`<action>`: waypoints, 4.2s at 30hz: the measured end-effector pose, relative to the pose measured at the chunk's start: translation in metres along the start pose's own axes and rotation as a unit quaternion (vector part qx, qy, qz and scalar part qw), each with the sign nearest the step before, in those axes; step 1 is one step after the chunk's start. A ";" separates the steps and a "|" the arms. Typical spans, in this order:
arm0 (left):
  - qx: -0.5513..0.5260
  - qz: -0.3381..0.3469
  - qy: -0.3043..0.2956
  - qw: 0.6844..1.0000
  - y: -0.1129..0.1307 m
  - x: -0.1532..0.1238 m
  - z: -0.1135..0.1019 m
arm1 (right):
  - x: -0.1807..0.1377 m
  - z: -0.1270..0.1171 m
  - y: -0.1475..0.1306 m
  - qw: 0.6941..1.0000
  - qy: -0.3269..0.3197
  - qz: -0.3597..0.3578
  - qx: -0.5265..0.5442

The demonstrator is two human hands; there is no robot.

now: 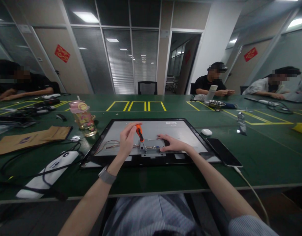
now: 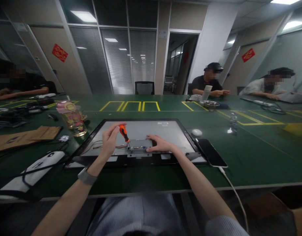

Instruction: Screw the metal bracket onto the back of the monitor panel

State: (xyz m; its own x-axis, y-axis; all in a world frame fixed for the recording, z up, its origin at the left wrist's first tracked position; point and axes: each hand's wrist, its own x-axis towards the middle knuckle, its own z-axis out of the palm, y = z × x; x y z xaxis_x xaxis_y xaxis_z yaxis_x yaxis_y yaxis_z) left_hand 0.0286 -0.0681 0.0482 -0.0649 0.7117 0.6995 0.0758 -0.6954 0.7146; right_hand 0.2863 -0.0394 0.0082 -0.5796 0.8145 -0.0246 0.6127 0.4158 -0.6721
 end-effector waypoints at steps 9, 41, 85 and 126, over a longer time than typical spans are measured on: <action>0.013 0.007 0.002 1.000 0.001 0.001 0.001 | 0.000 -0.001 -0.003 1.000 -0.004 0.002 0.001; 0.015 0.021 -0.001 1.000 -0.005 -0.001 0.001 | 0.000 0.000 -0.002 1.000 -0.001 -0.006 0.005; -0.039 -0.027 0.000 0.999 -0.011 -0.001 0.001 | -0.001 -0.001 -0.005 1.000 -0.006 0.000 -0.003; 0.052 0.028 0.041 0.997 0.000 -0.004 0.000 | 0.000 0.000 0.000 1.000 0.000 -0.003 0.004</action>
State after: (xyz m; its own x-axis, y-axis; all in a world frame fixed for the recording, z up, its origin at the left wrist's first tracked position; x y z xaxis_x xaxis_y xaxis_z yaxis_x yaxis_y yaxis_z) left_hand 0.0290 -0.0705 0.0455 -0.1377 0.6589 0.7395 0.1845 -0.7165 0.6728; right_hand 0.2858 -0.0392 0.0080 -0.5837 0.8117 -0.0198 0.6043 0.4180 -0.6783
